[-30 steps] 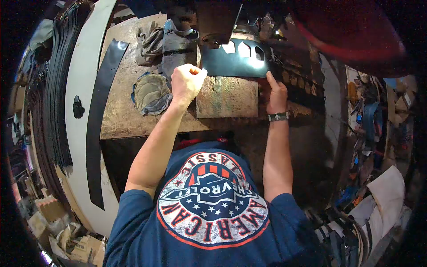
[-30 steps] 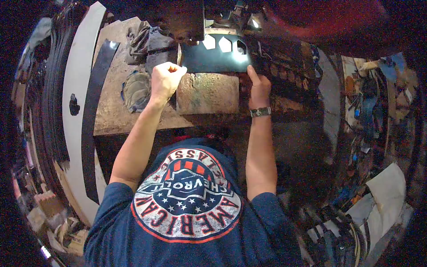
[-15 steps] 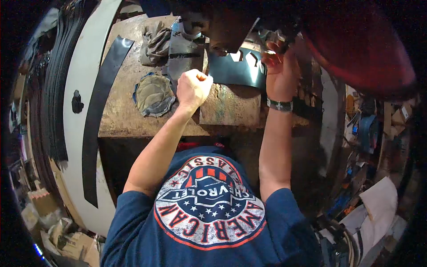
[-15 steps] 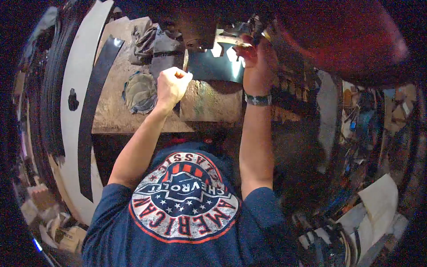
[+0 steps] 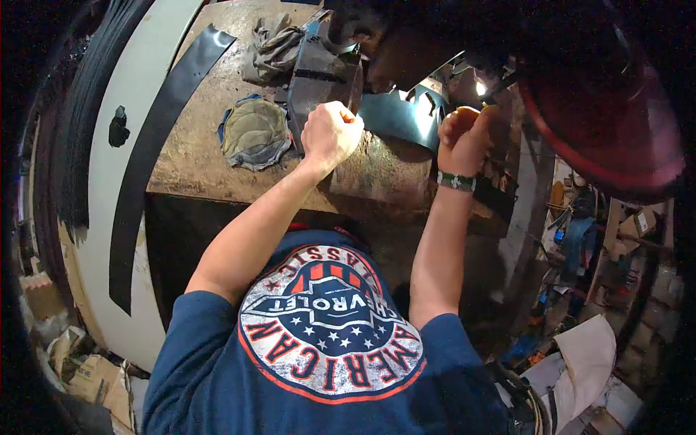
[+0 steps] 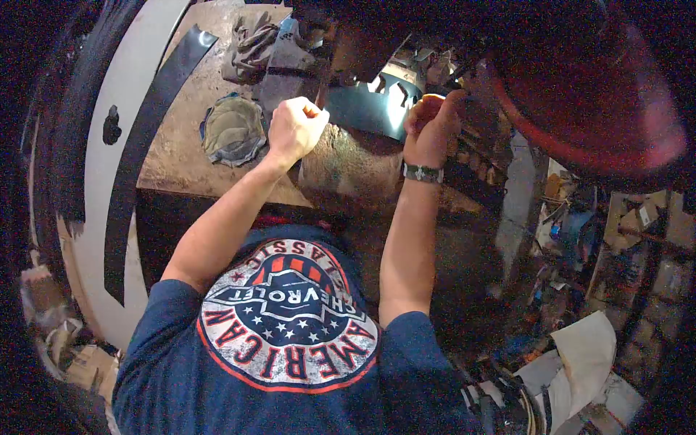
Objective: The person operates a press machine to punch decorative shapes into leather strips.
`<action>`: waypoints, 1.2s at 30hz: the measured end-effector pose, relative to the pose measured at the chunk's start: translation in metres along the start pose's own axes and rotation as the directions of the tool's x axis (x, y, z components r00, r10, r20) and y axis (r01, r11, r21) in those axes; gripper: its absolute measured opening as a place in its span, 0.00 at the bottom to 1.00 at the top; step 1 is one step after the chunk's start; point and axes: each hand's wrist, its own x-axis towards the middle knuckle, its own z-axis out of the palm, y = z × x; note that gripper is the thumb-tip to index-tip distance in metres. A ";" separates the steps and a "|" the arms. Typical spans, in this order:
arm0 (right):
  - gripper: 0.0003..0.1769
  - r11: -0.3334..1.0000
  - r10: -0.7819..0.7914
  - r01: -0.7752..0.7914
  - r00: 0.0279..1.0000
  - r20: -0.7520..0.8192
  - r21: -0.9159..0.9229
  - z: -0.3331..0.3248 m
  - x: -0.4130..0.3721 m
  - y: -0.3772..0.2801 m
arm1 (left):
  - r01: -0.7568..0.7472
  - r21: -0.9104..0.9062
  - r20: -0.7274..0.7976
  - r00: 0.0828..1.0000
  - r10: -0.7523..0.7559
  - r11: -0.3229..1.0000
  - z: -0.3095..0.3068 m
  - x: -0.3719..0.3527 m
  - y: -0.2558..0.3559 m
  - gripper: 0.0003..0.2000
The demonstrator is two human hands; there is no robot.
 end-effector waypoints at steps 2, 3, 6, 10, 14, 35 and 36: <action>0.29 0.985 0.062 -0.064 0.998 -0.021 -0.161 0.001 -0.022 -0.010 | 0.010 0.016 0.002 1.000 -0.010 1.000 -0.001 0.002 0.001 0.10; 0.29 0.966 0.090 -0.095 0.995 -0.030 -0.240 0.002 -0.035 -0.014 | 0.008 0.024 0.003 1.000 -0.008 1.000 -0.001 0.003 0.001 0.10; 0.28 0.878 0.347 -0.324 0.938 0.002 -0.353 -0.002 -0.092 -0.009 | -0.020 -0.009 0.036 0.999 0.020 1.000 -0.008 -0.001 0.002 0.09; 0.28 0.695 0.684 -0.623 0.727 0.064 -0.359 -0.016 -0.139 0.005 | 0.188 -0.320 0.375 0.925 -0.058 0.929 -0.036 -0.039 0.008 0.10; 0.19 0.826 0.561 -0.561 0.827 0.032 0.049 -0.013 -0.154 0.011 | 0.247 -0.361 0.623 0.782 0.035 0.899 -0.058 -0.087 0.014 0.12; 0.13 0.888 0.130 -0.152 0.988 -0.080 -0.434 -0.080 -0.186 -0.014 | -0.550 -0.261 -0.107 0.833 0.542 0.794 0.033 0.098 -0.020 0.23; 0.15 0.957 0.287 -0.288 0.947 -0.145 0.014 -0.068 -0.183 -0.014 | -0.626 -0.241 -0.178 0.779 0.601 0.741 0.026 0.096 -0.017 0.18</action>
